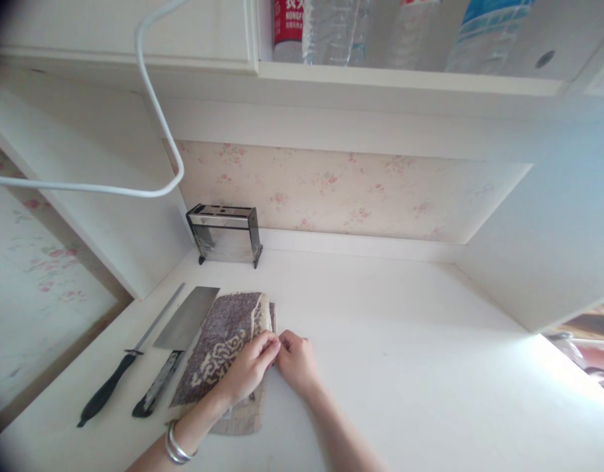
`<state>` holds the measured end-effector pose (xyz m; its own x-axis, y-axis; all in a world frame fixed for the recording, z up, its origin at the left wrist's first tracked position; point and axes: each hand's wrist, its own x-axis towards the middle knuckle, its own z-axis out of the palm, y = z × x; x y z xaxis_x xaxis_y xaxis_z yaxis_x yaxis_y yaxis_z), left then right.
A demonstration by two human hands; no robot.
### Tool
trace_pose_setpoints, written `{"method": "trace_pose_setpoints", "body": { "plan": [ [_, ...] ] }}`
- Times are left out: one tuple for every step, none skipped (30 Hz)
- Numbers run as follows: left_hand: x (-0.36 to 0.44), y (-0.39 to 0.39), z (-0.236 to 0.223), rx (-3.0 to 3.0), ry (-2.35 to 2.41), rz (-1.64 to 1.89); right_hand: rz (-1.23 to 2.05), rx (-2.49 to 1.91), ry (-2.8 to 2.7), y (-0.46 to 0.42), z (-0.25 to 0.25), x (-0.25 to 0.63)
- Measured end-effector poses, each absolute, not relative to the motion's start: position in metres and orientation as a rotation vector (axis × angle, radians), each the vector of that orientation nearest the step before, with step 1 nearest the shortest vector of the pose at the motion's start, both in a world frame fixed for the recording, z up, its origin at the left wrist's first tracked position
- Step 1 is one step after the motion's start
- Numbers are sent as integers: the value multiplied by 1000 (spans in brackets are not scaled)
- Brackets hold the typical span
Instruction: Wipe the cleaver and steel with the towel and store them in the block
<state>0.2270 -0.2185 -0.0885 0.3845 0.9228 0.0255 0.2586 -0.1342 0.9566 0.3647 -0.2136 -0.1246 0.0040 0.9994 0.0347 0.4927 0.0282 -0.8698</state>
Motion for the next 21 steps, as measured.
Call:
{"method": "trace_pose_setpoints", "body": {
  "plan": [
    [227,-218,-89,1640,1065,823,884,-1553,-1586,-214,-125,365],
    [227,-218,-89,1651,1063,823,882,-1552,-1590,-214,-125,365],
    [227,-218,-90,1664,1061,822,880,-1552,-1596,-213,-126,365],
    [227,-218,-91,1676,1060,820,879,-1554,-1601,-213,-127,366],
    [227,-217,-92,1686,1061,819,878,-1557,-1606,-213,-127,366],
    [227,-217,-93,1693,1061,818,876,-1561,-1610,-213,-127,366],
    [227,-217,-93,1697,1061,819,874,-1564,-1612,-213,-128,366],
    [227,-217,-94,1699,1060,820,872,-1564,-1615,-212,-128,366],
    [227,-217,-94,1698,1060,820,870,-1562,-1620,-212,-128,366],
    [227,-217,-94,1697,1061,820,867,-1559,-1624,-212,-128,366],
    [227,-217,-94,1697,1061,820,864,-1556,-1627,-212,-128,366],
    [226,-217,-94,1698,1062,818,860,-1555,-1629,-212,-128,366],
    [226,-217,-94,1699,1062,818,856,-1555,-1631,-212,-128,366],
    [226,-217,-94,1701,1062,817,854,-1556,-1631,-212,-128,366],
    [226,-217,-94,1701,1062,816,853,-1557,-1629,-212,-128,366],
    [226,-217,-94,1699,1060,814,854,-1557,-1627,-212,-128,366],
    [226,-217,-95,1697,1058,812,858,-1555,-1626,-212,-129,366],
    [226,-217,-95,1694,1055,808,862,-1552,-1626,-212,-130,366],
    [226,-217,-95,1691,1053,803,867,-1547,-1627,-212,-130,366],
    [226,-217,-95,1691,1052,795,872,-1542,-1630,-212,-131,367],
    [226,-216,-95,1694,1051,788,877,-1534,-1634,-212,-131,367]
  ]
}}
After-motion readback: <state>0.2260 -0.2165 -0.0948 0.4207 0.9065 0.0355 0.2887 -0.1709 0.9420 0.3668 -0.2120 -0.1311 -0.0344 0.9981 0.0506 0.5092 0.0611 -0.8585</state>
